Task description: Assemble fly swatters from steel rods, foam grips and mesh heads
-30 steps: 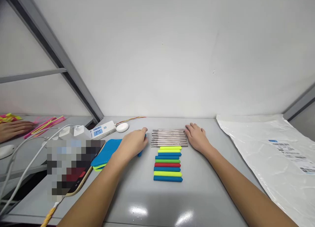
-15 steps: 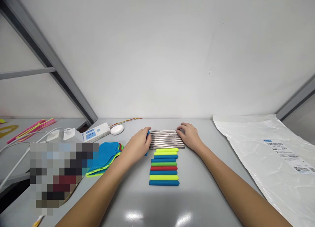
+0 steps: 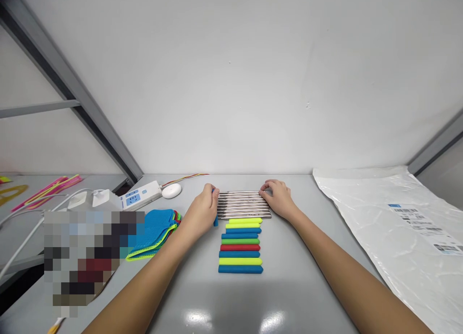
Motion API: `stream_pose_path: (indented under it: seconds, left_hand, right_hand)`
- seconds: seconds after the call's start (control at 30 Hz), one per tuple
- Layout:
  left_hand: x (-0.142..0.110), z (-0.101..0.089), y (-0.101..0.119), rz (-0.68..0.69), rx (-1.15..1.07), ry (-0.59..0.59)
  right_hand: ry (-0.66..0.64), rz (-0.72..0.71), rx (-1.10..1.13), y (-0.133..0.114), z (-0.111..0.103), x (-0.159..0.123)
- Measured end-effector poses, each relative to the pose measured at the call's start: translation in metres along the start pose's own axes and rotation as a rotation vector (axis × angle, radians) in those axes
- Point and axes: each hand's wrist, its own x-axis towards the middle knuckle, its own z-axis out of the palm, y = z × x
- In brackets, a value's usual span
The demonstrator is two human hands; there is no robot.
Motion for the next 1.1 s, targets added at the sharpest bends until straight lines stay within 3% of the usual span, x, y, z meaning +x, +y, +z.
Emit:
stream_pose_path:
  seconds: [0.43, 0.7, 1.1]
  left_hand:
    - [0.008, 0.015, -0.02, -0.067, 0.026, -0.054]
    - [0.012, 0.019, -0.021, -0.137, -0.011, -0.063]
    - [0.015, 0.019, -0.017, -0.176, -0.109, -0.087]
  right_hand:
    - [0.016, -0.018, 0.007, 0.001, 0.002, -0.002]
    - [0.101, 0.036, -0.003, 0.012, 0.003, 0.003]
    - [0.115, 0.163, -0.037, 0.001, -0.003, -0.012]
